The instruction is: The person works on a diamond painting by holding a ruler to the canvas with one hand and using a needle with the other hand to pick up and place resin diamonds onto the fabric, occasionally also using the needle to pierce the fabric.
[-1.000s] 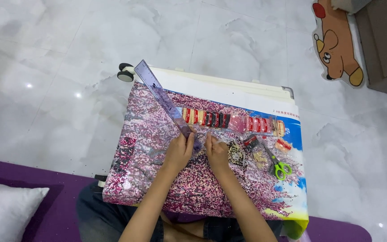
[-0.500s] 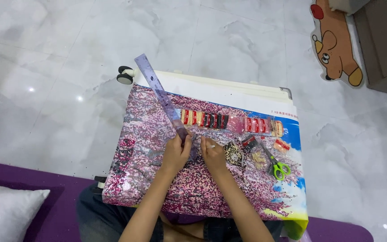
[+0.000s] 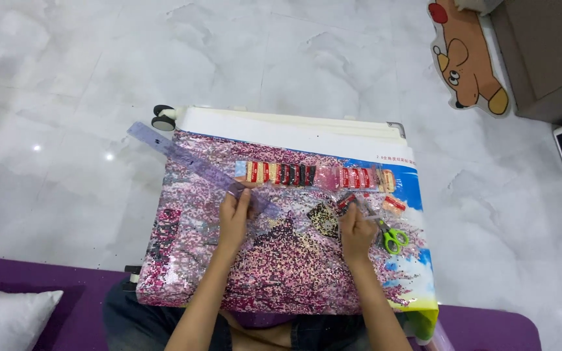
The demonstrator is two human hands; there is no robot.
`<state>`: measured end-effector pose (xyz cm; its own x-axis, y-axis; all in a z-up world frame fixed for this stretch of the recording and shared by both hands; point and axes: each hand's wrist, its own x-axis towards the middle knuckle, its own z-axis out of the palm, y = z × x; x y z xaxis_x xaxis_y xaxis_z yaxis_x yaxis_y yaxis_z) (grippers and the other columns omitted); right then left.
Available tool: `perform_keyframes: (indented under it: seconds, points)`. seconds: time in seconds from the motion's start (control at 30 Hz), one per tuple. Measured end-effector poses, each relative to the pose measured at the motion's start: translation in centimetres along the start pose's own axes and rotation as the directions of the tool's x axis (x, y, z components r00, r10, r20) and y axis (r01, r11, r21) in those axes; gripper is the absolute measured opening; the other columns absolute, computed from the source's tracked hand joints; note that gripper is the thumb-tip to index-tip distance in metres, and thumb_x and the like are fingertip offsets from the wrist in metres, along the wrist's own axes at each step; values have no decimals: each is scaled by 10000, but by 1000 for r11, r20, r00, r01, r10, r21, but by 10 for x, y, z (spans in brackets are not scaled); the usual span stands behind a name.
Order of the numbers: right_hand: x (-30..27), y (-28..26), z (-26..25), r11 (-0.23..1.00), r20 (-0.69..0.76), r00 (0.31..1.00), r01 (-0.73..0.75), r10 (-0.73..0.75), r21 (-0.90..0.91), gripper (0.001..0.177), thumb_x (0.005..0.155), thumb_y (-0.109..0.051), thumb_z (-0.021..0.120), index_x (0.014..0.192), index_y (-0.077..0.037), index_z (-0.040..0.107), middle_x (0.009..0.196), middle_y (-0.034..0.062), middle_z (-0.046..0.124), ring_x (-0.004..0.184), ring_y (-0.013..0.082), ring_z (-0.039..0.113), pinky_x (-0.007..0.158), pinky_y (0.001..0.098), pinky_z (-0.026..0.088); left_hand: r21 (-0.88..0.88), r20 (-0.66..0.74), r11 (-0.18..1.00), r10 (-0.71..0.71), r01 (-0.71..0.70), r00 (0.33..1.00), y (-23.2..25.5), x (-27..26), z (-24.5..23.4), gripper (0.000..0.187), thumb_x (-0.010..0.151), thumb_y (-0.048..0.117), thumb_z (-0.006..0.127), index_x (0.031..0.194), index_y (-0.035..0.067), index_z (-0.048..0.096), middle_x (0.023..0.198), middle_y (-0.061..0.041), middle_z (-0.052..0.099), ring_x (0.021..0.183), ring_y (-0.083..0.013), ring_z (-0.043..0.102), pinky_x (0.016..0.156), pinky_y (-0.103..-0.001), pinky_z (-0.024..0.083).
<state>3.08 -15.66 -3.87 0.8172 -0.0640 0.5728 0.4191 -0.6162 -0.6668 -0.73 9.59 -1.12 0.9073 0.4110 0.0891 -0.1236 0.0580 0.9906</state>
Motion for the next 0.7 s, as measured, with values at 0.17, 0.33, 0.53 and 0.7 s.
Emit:
perform_keyframes:
  seconds: [0.17,0.33,0.53,0.7]
  points:
    - [-12,24,9,986,31,993,116,-113,-118,471,996,-165,529,529,-106,536,420,76,543,363,233,528,411,302,366,-57,-6,998,-34,33,999,-19,1,-1,183,981,178,457,986,77,610,540,-40,548,463,-121,498,455,-239,380]
    - [-8,15,3,964,81,982,181,-168,-195,413,983,-192,541,573,-147,559,475,28,591,441,225,596,457,305,442,-44,-2,998,-46,46,999,-24,1,-4,189,984,175,464,990,62,615,540,-56,551,458,-127,495,444,-236,378]
    - [-5,2,1,958,108,981,183,-162,-220,453,993,-162,524,541,-140,540,461,49,582,429,240,587,447,320,442,1,4,1000,14,-14,1000,-18,1,-3,193,988,170,470,975,57,626,531,-68,564,441,-137,501,451,-247,389]
    - [-5,10,0,996,-28,998,-57,59,69,497,1014,-147,480,526,-89,550,429,62,566,351,193,497,444,283,370,13,-13,1000,24,-24,1000,-15,-1,-3,188,984,154,470,975,53,628,520,-57,543,442,-135,492,461,-251,388]
